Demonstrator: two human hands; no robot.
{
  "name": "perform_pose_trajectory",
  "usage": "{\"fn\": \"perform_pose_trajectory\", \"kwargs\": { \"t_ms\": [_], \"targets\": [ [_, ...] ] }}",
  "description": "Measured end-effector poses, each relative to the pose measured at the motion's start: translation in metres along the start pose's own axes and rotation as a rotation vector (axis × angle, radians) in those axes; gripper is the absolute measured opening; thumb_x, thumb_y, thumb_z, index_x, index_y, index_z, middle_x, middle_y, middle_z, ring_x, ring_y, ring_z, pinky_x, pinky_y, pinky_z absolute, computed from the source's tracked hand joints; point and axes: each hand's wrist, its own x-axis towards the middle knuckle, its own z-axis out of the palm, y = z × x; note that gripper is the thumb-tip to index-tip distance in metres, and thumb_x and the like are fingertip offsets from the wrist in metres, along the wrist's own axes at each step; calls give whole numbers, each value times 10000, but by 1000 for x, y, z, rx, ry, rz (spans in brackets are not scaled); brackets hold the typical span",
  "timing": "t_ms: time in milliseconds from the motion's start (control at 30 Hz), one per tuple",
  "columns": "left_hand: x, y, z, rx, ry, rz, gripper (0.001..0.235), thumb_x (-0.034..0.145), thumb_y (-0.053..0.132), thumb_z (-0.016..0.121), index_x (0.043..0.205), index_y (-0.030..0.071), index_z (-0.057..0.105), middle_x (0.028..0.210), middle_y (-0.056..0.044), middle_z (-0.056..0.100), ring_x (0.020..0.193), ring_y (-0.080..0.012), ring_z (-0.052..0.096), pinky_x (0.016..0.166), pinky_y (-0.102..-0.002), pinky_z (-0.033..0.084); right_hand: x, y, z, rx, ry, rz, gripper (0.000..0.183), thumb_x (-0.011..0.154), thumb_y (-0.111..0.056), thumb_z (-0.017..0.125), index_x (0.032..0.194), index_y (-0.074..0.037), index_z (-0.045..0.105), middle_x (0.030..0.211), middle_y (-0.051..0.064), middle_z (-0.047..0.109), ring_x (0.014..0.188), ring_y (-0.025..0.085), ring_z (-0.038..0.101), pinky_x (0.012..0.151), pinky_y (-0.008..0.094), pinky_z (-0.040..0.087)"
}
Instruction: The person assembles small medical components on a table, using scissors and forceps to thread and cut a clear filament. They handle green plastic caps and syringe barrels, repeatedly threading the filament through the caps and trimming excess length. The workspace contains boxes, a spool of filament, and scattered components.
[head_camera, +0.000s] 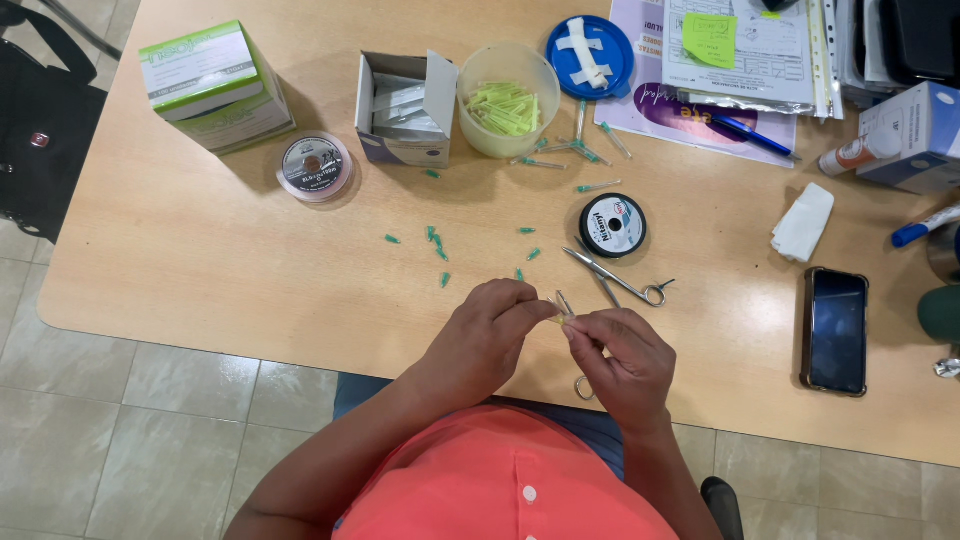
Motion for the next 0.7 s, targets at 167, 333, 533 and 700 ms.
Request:
{"fn": "perform_pose_trajectory", "kwargs": {
  "t_ms": [167, 333, 533, 700],
  "targets": [
    [-4, -2, 3, 40, -1, 20, 278, 939, -63, 574, 1160, 63, 685, 978, -94, 572, 923, -303, 639, 807, -385, 528, 0, 0, -1, 8, -14, -24, 40, 841, 12, 824, 872, -11, 815, 729, 125, 712, 560, 235, 663, 548, 319, 562],
    [-6, 0, 5, 47, 1, 33, 247, 946, -52, 580, 1139, 54, 690, 979, -97, 586, 929, -303, 649, 808, -383, 531, -2, -1, -1, 51, -41, 13, 65, 832, 15, 823, 887, -19, 830, 743, 129, 733, 596, 254, 716, 551, 339, 576],
    [-12, 1, 7, 27, -28, 39, 247, 934, -54, 581, 1131, 47, 692, 984, -101, 585, 938, -313, 646, 811, -386, 534, -9, 4, -1, 75, -71, 59, 152, 799, -21, 857, 949, -33, 842, 744, 112, 746, 604, 234, 734, 584, 330, 591],
    [-12, -3, 7, -55, -40, -12, 202, 960, -29, 575, 1106, 34, 699, 963, -109, 604, 912, -330, 666, 794, -395, 549, -4, 2, 0, 56, -123, 114, 207, 801, -85, 870, 1002, -51, 832, 760, 123, 751, 628, 264, 740, 610, 351, 597]
  ]
}}
